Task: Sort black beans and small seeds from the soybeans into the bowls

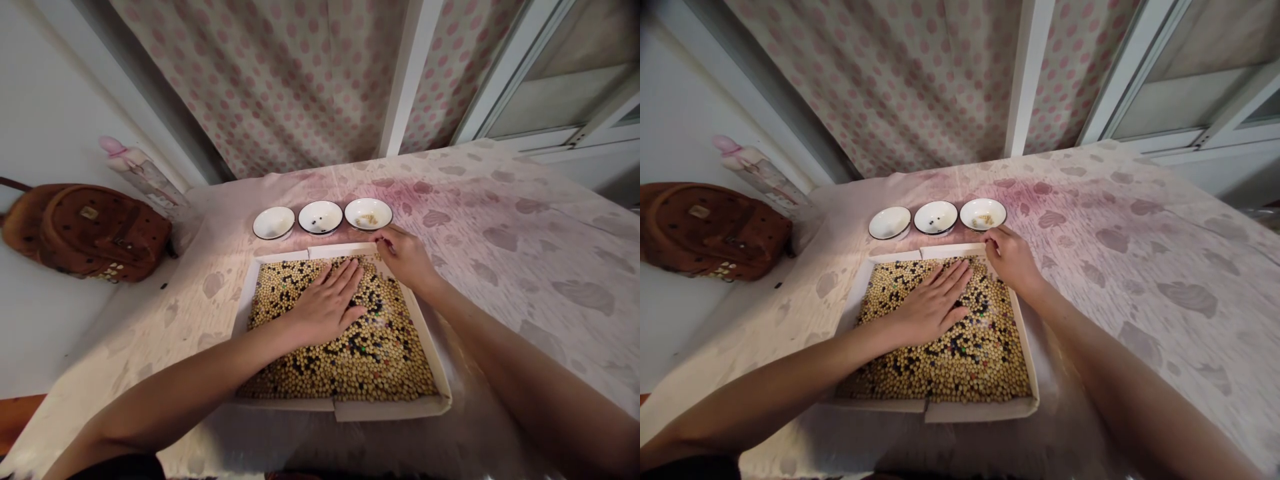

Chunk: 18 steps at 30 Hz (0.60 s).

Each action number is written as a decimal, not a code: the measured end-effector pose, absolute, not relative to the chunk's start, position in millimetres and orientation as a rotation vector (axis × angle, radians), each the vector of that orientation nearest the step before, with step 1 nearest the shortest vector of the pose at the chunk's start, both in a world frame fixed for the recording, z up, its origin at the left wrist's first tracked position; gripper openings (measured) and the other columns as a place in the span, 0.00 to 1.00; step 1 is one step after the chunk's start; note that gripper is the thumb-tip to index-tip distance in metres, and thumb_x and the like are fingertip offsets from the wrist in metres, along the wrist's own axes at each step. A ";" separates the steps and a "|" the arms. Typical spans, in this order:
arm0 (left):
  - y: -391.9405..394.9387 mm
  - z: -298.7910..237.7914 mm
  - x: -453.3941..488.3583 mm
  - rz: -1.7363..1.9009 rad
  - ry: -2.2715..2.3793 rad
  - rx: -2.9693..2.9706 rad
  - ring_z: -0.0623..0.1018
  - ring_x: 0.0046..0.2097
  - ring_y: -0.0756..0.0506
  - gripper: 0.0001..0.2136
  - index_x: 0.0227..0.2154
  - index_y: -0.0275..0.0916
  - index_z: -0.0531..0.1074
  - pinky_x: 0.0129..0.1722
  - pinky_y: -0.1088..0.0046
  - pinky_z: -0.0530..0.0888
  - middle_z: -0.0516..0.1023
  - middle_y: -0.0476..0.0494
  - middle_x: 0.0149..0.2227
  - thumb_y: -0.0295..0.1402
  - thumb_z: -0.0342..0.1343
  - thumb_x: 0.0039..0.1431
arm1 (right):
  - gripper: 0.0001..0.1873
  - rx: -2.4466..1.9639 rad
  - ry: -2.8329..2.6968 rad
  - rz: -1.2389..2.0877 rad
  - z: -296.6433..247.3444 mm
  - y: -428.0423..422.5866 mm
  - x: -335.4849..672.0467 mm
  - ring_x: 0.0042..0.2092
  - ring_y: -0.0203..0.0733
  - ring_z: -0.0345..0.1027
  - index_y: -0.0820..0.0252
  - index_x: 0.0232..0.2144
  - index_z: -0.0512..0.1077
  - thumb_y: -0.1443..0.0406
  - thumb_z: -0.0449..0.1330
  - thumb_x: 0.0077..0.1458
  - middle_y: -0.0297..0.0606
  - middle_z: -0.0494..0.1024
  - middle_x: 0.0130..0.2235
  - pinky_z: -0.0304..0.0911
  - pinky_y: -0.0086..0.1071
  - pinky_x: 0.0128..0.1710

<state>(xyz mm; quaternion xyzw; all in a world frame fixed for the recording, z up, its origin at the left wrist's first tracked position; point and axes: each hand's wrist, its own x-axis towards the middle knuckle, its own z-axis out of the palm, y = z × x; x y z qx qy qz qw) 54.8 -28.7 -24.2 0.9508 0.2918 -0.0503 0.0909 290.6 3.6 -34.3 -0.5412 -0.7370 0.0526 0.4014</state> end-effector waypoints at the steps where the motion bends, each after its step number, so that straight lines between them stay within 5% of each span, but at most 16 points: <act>1: -30.9 -24.5 56.0 -0.144 0.857 2.822 0.35 0.75 0.41 0.34 0.73 0.32 0.33 0.73 0.56 0.39 0.32 0.36 0.75 0.50 0.29 0.75 | 0.11 -1.371 -1.862 0.134 -34.1 3.5 290.5 0.37 0.44 0.71 0.58 0.36 0.73 0.70 0.51 0.60 0.41 0.77 0.37 0.64 0.37 0.40; 6: -32.2 -8.2 55.7 -0.067 0.801 2.764 0.38 0.75 0.41 0.34 0.74 0.33 0.34 0.74 0.57 0.42 0.34 0.37 0.75 0.50 0.30 0.75 | 0.11 -1.378 -1.858 0.123 -34.7 2.5 289.4 0.38 0.45 0.72 0.57 0.35 0.73 0.70 0.51 0.60 0.40 0.77 0.38 0.64 0.37 0.40; 11: -12.3 24.2 13.1 0.324 1.117 2.709 0.54 0.73 0.39 0.27 0.69 0.40 0.57 0.72 0.56 0.53 0.54 0.40 0.73 0.49 0.36 0.75 | 0.10 -1.371 -1.877 0.028 -29.9 -0.9 289.2 0.39 0.46 0.71 0.58 0.36 0.72 0.69 0.50 0.62 0.43 0.75 0.38 0.65 0.38 0.42; 14: -0.2 19.7 -36.3 0.676 1.577 2.556 0.69 0.64 0.35 0.25 0.63 0.36 0.66 0.65 0.53 0.65 0.71 0.33 0.63 0.45 0.45 0.72 | 0.10 -1.491 -1.879 -0.089 -21.5 -4.9 293.8 0.37 0.47 0.70 0.59 0.38 0.72 0.67 0.51 0.63 0.45 0.74 0.39 0.64 0.39 0.40; 18: 6.0 -6.1 -88.8 0.691 1.902 2.363 0.77 0.49 0.35 0.22 0.51 0.33 0.76 0.56 0.54 0.71 0.80 0.31 0.46 0.45 0.50 0.67 | 0.11 -1.780 -1.904 -0.125 -12.5 -14.0 304.2 0.32 0.46 0.70 0.58 0.37 0.73 0.63 0.51 0.64 0.45 0.77 0.37 0.58 0.36 0.31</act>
